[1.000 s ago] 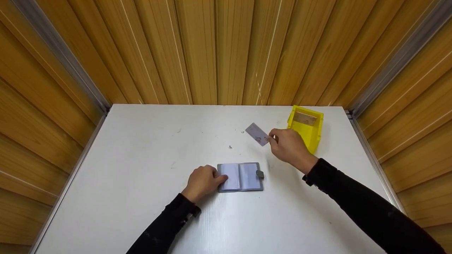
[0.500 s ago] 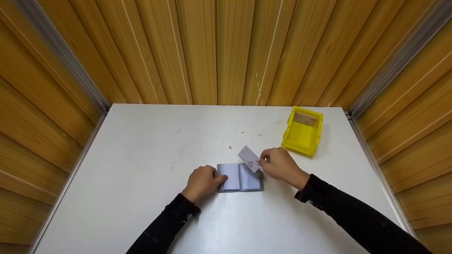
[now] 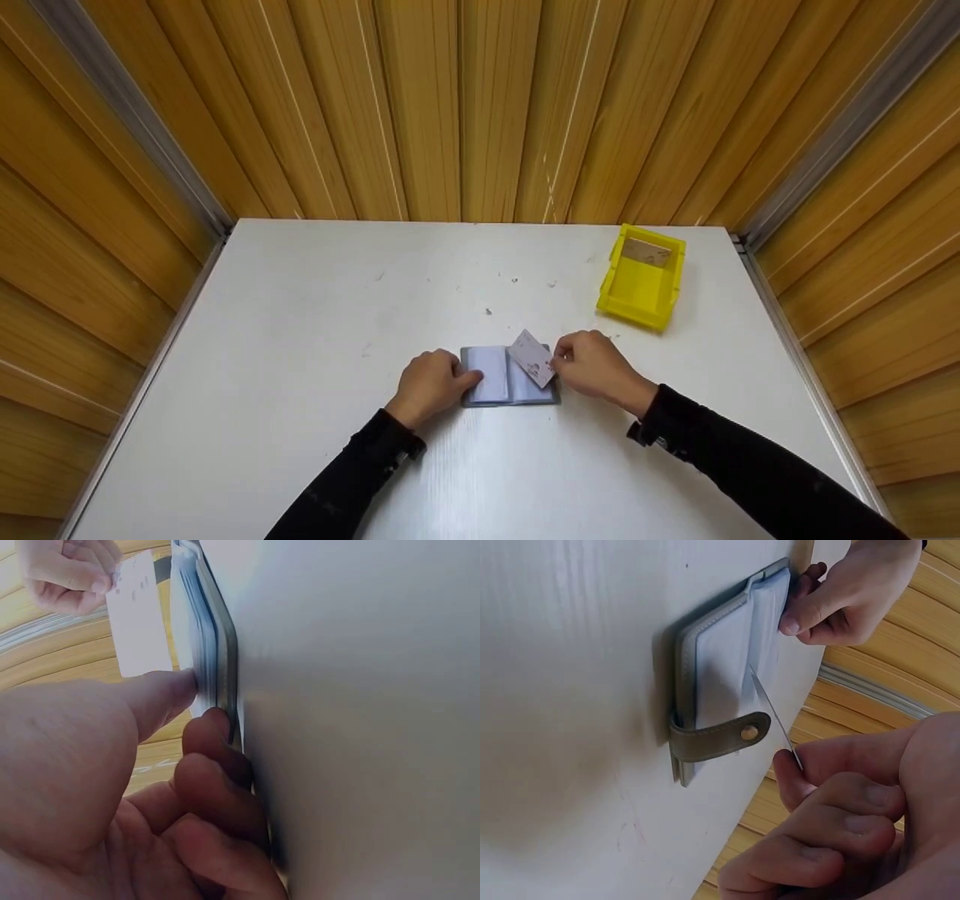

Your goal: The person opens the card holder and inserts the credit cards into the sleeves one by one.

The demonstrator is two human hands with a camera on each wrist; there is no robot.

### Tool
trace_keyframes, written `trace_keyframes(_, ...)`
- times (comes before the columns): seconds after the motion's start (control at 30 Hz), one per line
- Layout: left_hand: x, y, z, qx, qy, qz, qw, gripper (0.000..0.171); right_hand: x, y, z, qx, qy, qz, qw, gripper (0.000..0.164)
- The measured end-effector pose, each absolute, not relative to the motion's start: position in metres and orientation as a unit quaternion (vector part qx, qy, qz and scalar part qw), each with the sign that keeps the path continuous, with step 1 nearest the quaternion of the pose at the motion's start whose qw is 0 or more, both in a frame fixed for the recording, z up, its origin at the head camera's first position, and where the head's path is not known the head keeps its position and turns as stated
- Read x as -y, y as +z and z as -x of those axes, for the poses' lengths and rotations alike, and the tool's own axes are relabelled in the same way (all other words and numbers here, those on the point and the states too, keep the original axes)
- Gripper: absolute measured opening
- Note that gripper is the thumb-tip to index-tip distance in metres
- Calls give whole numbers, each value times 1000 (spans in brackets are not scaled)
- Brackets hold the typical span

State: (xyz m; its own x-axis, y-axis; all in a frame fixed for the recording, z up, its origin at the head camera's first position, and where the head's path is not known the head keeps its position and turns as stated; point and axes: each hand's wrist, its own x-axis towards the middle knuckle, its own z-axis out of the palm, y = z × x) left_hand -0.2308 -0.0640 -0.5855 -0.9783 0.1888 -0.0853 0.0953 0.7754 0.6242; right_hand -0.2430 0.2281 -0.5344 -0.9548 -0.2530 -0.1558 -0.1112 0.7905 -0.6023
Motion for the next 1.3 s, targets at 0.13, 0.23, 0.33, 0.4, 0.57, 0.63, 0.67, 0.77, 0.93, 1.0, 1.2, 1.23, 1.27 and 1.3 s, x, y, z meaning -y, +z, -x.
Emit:
trace_keyframes(0.13,64,-585,231,-937,332,-74,72,51,-227,-538,243,-942,-302,91,119,14)
trace_keyframes(0.23,63,-585,232,-936,335,-73,74,55,-226,-541,243,-942,-301,90,120,13)
trace_keyframes(0.33,63,-585,232,-937,335,-72,74,55,-226,-542,243,-940,-306,83,129,12)
trace_keyframes(0.4,63,-585,232,-937,334,-72,75,54,-225,-542,243,-938,-309,76,135,12)
trace_keyframes(0.57,64,-584,232,-937,332,-70,82,51,-224,-542,244,-935,-318,61,142,12)
trace_keyframes(0.63,64,-584,232,-937,331,-71,83,50,-223,-542,244,-934,-321,60,143,13)
trace_keyframes(0.67,64,-584,232,-938,330,-71,83,50,-223,-542,244,-934,-322,60,143,13)
trace_keyframes(0.77,64,-584,233,-939,327,-72,81,49,-222,-543,244,-934,-322,61,143,14)
trace_keyframes(0.93,65,-585,233,-939,326,-68,85,48,-221,-543,244,-933,-323,63,143,14)
trace_keyframes(1.0,65,-585,234,-939,328,-67,86,48,-221,-542,243,-933,-325,62,143,14)
trace_keyframes(1.2,65,-587,233,-938,328,-77,79,48,-221,-543,243,-938,-311,68,139,16)
trace_keyframes(1.23,65,-587,233,-939,327,-77,78,48,-221,-543,243,-939,-308,69,139,17)
trace_keyframes(1.27,65,-587,233,-938,327,-77,78,48,-221,-542,243,-939,-307,66,142,18)
trace_keyframes(1.3,65,-587,233,-938,329,-77,79,48,-221,-542,242,-938,-308,65,144,19)
